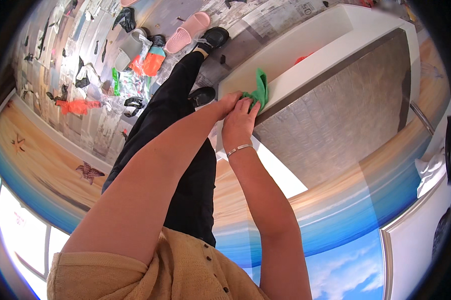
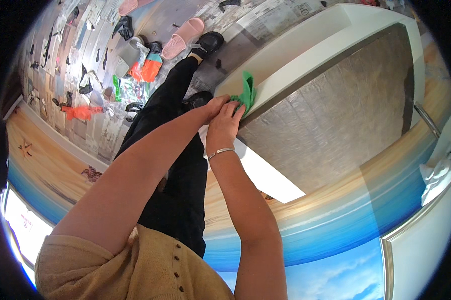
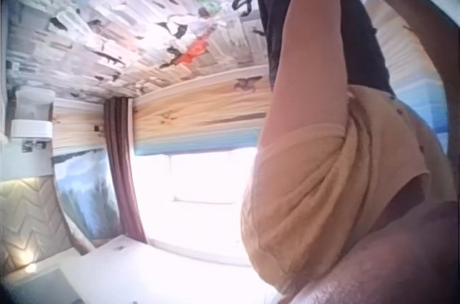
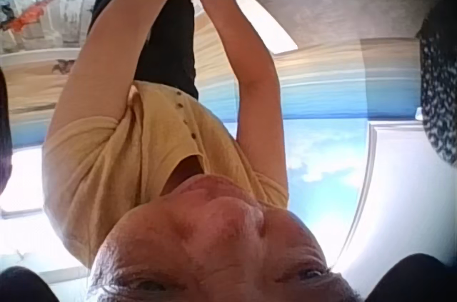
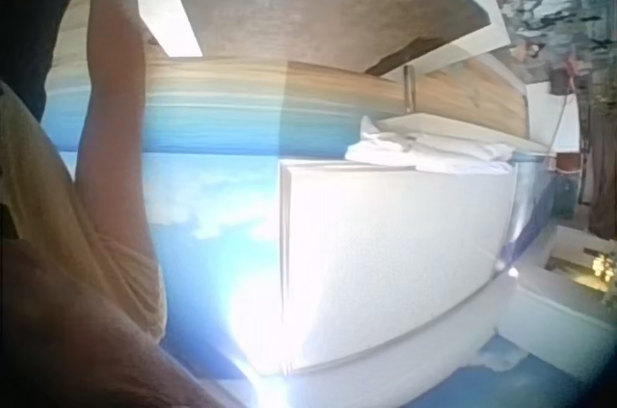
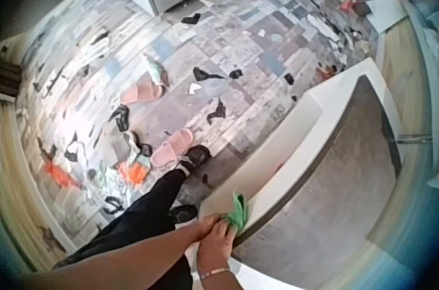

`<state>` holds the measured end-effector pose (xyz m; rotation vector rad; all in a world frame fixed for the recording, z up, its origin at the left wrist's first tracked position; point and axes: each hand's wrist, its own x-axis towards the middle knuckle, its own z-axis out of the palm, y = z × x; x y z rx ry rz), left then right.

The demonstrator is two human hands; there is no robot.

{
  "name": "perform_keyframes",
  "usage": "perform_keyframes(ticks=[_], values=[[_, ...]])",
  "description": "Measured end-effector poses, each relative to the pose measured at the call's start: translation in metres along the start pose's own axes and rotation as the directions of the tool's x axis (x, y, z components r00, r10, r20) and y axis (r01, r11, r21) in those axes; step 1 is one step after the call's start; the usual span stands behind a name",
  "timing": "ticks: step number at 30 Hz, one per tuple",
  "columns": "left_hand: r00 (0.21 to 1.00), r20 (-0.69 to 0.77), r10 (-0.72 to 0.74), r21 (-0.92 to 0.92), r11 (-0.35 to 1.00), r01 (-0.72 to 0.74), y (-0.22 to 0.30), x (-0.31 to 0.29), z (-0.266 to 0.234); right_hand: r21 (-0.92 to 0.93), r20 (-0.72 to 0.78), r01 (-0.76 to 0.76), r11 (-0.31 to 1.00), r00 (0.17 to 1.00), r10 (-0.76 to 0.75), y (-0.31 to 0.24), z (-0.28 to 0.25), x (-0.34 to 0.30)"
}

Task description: The person wipes a wall mural and a white cabinet with a green cloth. They move around the room to reach different sections of the wall and furniture, using consistent wiping motions.

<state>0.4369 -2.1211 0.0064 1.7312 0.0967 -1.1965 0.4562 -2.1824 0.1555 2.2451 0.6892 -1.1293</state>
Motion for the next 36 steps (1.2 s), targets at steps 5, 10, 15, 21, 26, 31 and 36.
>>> perform_keyframes(ticks=[5,10,15,21,26,31,36], values=[[0.984,-0.131,-0.119,-0.333,0.94,0.069,-0.032,0.006,-0.005,0.093,-0.119,0.083,0.992,0.99,-0.072,-0.002,-0.011,0.015],[0.894,0.145,-0.423,-0.905,0.31,0.293,-0.029,-0.011,-0.086,0.265,-0.419,0.253,0.931,0.899,-0.125,-0.008,-0.037,0.053],[0.917,0.084,-0.389,-0.909,0.346,0.231,-0.018,-0.034,-0.164,0.338,-0.496,0.346,0.875,0.856,-0.147,-0.009,-0.093,0.083],[0.855,-0.519,-0.003,-0.551,0.766,-0.331,0.08,-0.016,-0.209,0.364,-0.735,0.253,0.896,0.669,0.109,0.078,-0.124,0.108],[0.427,-0.682,0.594,0.252,0.739,-0.625,0.237,0.013,-0.188,0.563,-0.808,0.248,0.788,0.365,0.463,0.207,-0.105,0.099],[0.854,-0.279,0.44,0.618,0.763,-0.191,0.233,0.074,-0.124,0.552,-0.615,-0.101,0.828,0.62,0.487,0.193,-0.023,0.131],[0.844,-0.228,0.486,0.779,0.611,-0.141,0.152,0.02,-0.096,0.704,-0.338,-0.187,0.686,0.761,0.554,0.104,-0.02,0.096]])
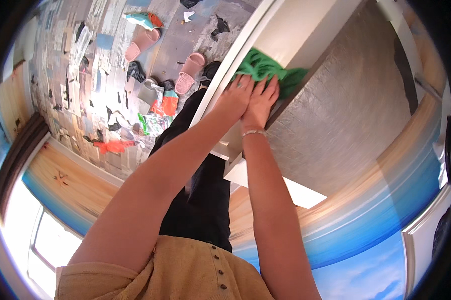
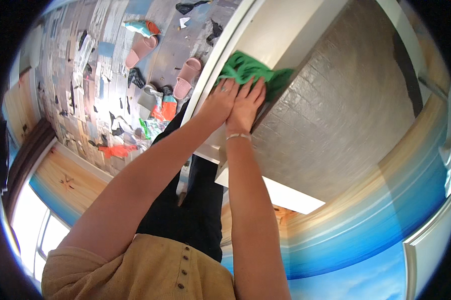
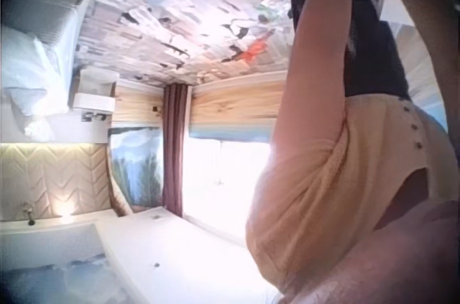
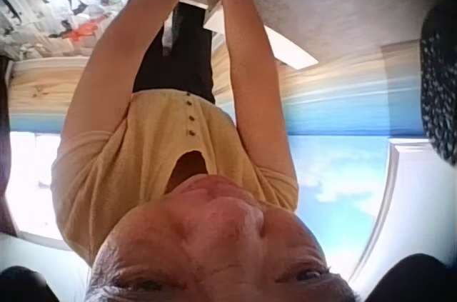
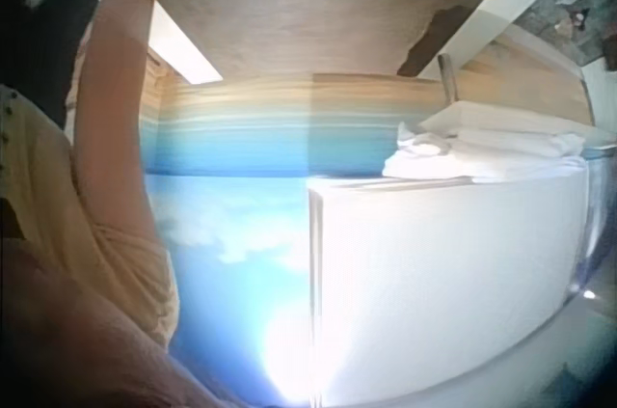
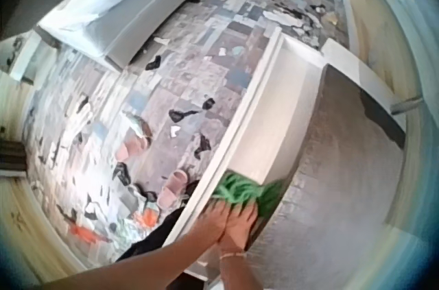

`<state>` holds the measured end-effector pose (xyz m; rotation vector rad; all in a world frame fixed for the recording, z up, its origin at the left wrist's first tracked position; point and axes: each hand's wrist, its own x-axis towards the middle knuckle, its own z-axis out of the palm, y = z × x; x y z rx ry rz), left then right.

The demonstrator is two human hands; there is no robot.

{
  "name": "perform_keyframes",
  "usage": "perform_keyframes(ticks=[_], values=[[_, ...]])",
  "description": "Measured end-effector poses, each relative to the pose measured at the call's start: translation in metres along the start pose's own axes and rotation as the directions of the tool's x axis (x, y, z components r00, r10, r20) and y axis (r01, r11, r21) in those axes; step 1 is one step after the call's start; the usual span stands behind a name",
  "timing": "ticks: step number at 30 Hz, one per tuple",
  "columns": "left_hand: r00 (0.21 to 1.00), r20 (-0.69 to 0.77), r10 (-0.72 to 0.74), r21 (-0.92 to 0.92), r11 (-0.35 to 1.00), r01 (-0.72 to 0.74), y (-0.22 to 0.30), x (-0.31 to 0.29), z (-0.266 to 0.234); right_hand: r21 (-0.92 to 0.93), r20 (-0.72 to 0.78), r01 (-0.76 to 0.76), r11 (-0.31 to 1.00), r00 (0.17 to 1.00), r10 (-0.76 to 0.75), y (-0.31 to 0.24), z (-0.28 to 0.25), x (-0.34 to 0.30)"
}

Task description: The person wipes a wall mural and a white cabinet with a green cloth. They move around the room to reach different sections of the wall and furniture, using consistent wiping motions.

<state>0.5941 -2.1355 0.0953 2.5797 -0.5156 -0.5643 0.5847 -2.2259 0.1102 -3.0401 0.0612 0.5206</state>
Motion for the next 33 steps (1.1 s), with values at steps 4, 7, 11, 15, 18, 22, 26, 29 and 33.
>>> perform_keyframes(ticks=[4,7,11,15,18,22,26,29,33], values=[[0.96,0.234,-0.154,0.137,0.983,0.125,-0.001,-0.065,0.01,0.215,0.061,-0.102,0.971,0.994,0.091,-0.024,0.024,-0.058],[0.963,0.255,-0.089,0.246,0.969,0.024,-0.016,-0.124,0.03,-0.003,0.227,-0.002,1.0,0.974,0.003,-0.044,0.028,-0.099],[0.923,0.374,-0.091,0.239,0.971,-0.001,-0.022,-0.168,0.02,0.222,0.236,-0.177,0.959,0.964,0.123,-0.071,0.048,-0.147],[0.965,0.263,-0.025,0.183,0.983,-0.025,-0.027,-0.155,0.029,0.304,0.167,-0.193,0.933,0.975,0.148,-0.063,0.048,-0.137],[0.986,0.164,0.021,0.26,0.963,-0.064,-0.018,-0.13,0.027,0.254,0.078,-0.136,0.958,0.99,0.119,-0.052,0.044,-0.117],[0.973,0.218,0.073,0.275,0.952,-0.133,-0.013,-0.121,0.009,0.565,-0.014,-0.338,0.752,0.908,0.419,-0.059,0.041,-0.119],[0.889,0.433,0.146,0.253,0.927,-0.275,-0.027,-0.14,-0.003,0.57,0.174,-0.527,0.63,0.827,0.535,-0.091,0.046,-0.147],[0.802,0.553,0.225,0.248,0.875,-0.417,-0.038,-0.155,-0.018,0.561,0.282,-0.584,0.587,0.801,0.528,-0.111,0.042,-0.169],[0.725,0.468,0.506,0.376,0.628,-0.681,-0.042,-0.11,-0.028,0.61,0.199,-0.561,0.559,0.792,0.578,-0.112,0.035,-0.16]])
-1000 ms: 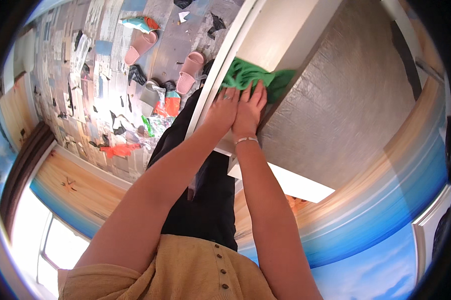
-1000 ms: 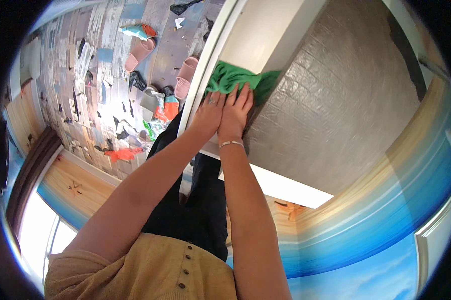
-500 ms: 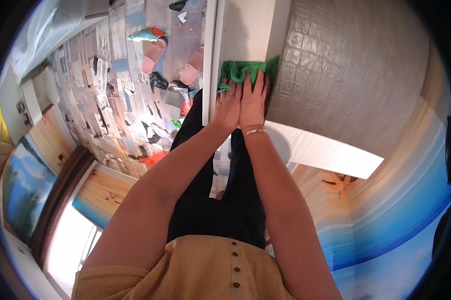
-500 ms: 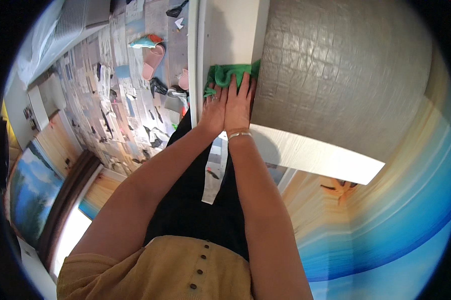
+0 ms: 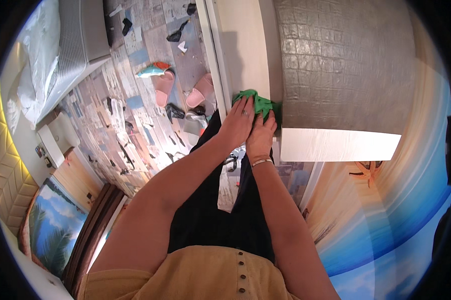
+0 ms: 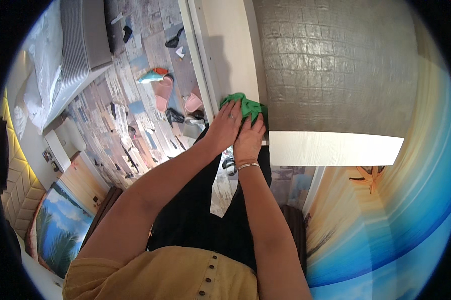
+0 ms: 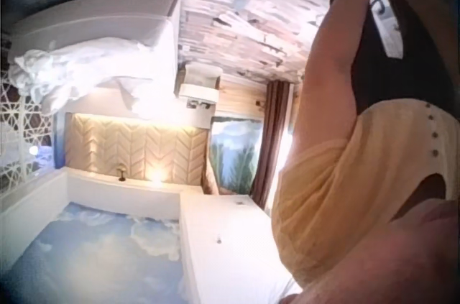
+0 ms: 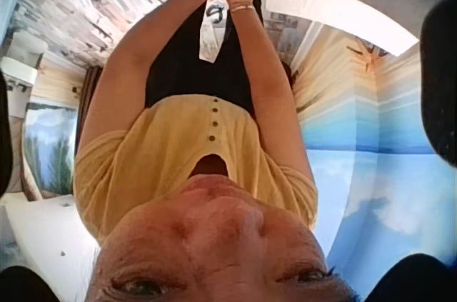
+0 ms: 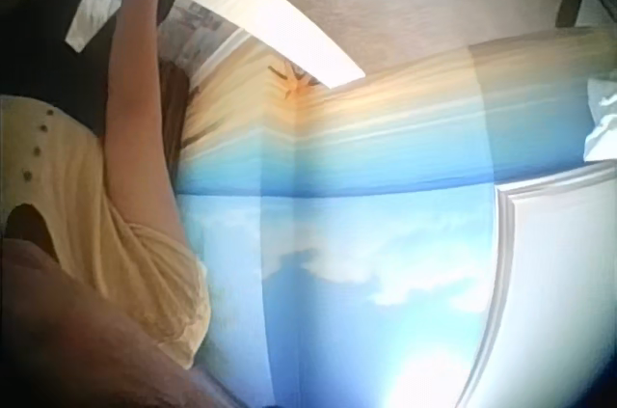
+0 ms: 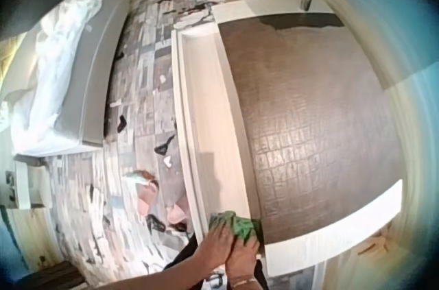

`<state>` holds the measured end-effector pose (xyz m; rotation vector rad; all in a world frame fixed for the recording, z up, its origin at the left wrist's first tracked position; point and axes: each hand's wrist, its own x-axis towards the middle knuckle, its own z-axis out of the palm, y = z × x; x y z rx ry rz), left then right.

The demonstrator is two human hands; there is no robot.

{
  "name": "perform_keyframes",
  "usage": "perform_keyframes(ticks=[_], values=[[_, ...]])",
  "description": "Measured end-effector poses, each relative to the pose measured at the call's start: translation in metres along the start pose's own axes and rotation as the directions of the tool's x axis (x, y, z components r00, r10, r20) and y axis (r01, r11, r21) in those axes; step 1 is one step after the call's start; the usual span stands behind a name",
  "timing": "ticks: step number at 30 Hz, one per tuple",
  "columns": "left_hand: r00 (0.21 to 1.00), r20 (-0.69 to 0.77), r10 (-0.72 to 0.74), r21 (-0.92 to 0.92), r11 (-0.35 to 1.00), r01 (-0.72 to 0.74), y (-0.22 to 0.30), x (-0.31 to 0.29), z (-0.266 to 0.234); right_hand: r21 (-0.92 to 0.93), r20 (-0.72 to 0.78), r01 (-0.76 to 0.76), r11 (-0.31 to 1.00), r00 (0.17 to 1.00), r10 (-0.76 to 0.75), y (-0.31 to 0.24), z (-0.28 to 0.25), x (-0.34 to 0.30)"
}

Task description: The person wipes a wall mural and a white cabinet with a green cloth. They move around the room to reach different sections of the wall and furniture, using consistent wiping motions.

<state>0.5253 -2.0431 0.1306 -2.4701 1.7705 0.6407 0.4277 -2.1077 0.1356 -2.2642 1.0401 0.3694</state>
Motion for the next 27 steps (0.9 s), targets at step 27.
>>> perform_keyframes(ticks=[27], values=[[0.937,0.02,-0.349,0.136,0.929,0.343,-0.152,0.221,-0.12,-0.085,-0.184,0.286,0.955,0.937,-0.297,-0.072,-0.033,0.274]])
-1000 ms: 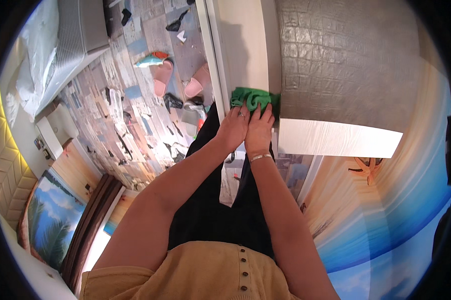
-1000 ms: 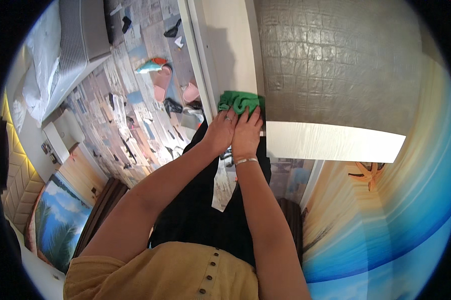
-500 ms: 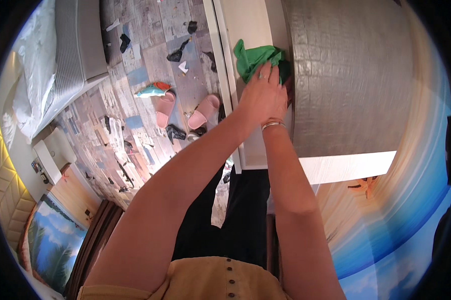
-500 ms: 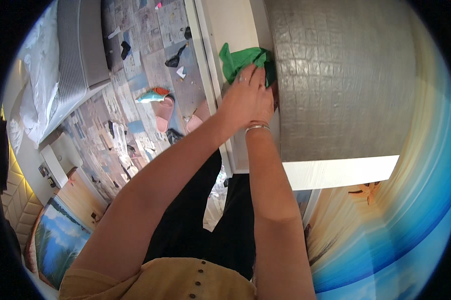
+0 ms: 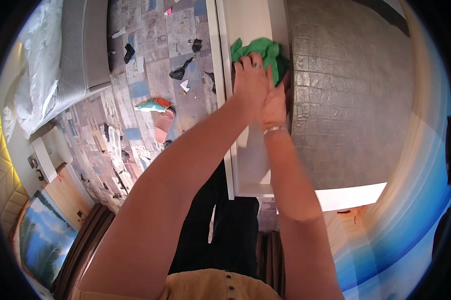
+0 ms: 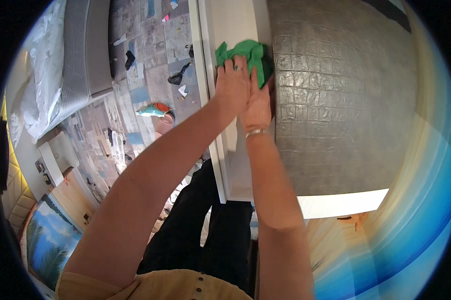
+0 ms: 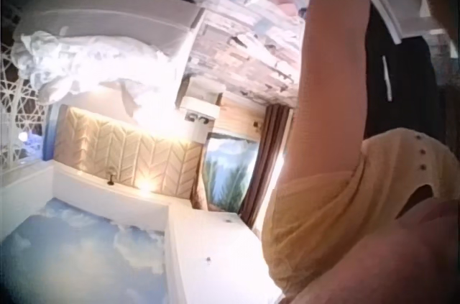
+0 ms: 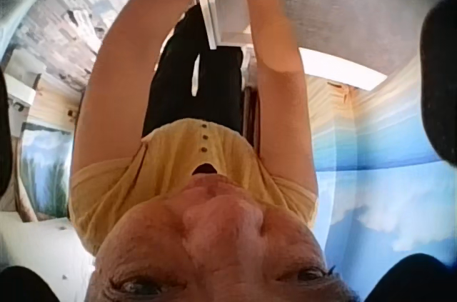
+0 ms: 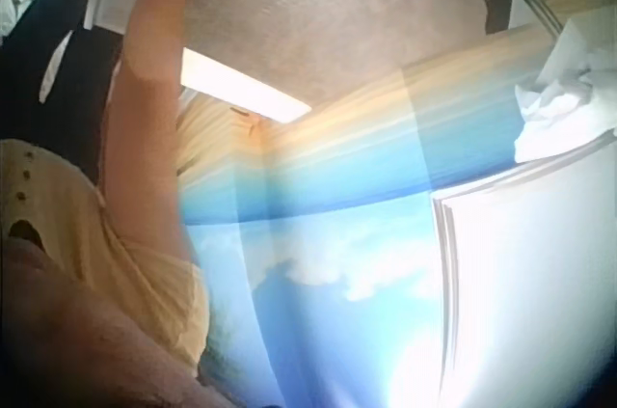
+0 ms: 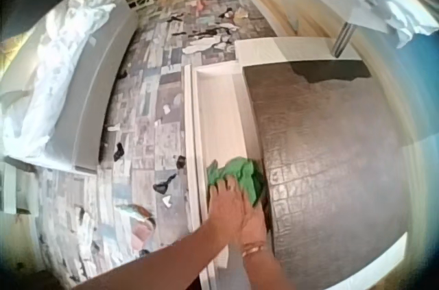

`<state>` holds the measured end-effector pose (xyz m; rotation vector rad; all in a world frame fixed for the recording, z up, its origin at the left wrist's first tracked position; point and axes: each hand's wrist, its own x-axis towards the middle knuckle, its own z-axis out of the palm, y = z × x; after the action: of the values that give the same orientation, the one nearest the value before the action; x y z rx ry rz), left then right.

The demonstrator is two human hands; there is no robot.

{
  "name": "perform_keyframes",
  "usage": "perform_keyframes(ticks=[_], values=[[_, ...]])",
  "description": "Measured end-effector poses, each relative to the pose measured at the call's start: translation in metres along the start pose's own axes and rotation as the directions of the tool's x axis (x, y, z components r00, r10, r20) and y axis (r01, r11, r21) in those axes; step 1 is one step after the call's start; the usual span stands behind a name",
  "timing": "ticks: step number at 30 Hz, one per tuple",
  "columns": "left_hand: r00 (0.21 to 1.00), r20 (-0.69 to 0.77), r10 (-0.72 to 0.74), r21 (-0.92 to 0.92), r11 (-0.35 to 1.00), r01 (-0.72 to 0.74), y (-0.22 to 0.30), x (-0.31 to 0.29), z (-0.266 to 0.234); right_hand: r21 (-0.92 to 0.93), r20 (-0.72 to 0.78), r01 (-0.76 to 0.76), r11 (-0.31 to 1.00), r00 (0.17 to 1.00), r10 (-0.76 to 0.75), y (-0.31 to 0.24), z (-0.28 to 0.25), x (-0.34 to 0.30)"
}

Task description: The person wipes a wall mural and a white cabinet with a green cloth. They move around the room to reach different sections of the wall and furniture, using consistent wiping motions.

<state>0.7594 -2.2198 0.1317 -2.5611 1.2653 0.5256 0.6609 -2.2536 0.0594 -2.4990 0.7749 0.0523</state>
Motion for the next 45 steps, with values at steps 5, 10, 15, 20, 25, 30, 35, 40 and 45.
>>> perform_keyframes(ticks=[5,10,15,20,25,30,35,40,45], values=[[0.999,-0.029,0.036,0.072,0.997,-0.034,-0.001,-0.002,0.032,-0.213,0.057,0.114,0.97,0.993,-0.104,-0.016,-0.016,0.001],[0.987,0.077,0.139,-0.085,0.987,-0.133,0.024,-0.084,0.056,0.071,0.196,-0.182,0.981,0.966,0.166,-0.032,-0.038,-0.094],[0.964,-0.09,0.251,-0.034,0.966,-0.254,0.018,-0.118,0.067,0.057,0.046,-0.132,0.99,0.991,0.129,-0.035,-0.017,-0.137],[0.923,-0.083,0.376,-0.099,0.918,-0.383,0.003,-0.094,0.053,0.201,0.076,-0.369,0.908,0.929,0.361,-0.041,-0.032,-0.12],[0.812,-0.029,0.583,-0.087,0.807,-0.583,-0.005,-0.071,0.044,0.184,-0.037,-0.43,0.884,0.895,0.444,-0.042,-0.019,-0.112],[0.824,-0.048,0.564,0.046,0.825,-0.563,-0.027,-0.032,0.04,0.12,-0.105,-0.503,0.856,0.851,0.515,-0.068,-0.016,-0.06],[0.9,-0.031,0.436,0.257,0.873,-0.414,-0.064,0.054,0.013,0.005,-0.336,-0.369,0.929,0.875,0.35,-0.068,-0.001,0.042],[0.934,-0.102,0.343,0.244,0.919,-0.31,-0.102,0.122,-0.021,0.002,-0.3,-0.234,0.972,0.927,0.224,-0.071,-0.018,0.144],[0.948,-0.065,0.312,-0.008,0.95,-0.313,-0.092,0.097,-0.02,0.158,-0.15,-0.317,0.935,0.928,0.34,-0.076,-0.012,0.117]])
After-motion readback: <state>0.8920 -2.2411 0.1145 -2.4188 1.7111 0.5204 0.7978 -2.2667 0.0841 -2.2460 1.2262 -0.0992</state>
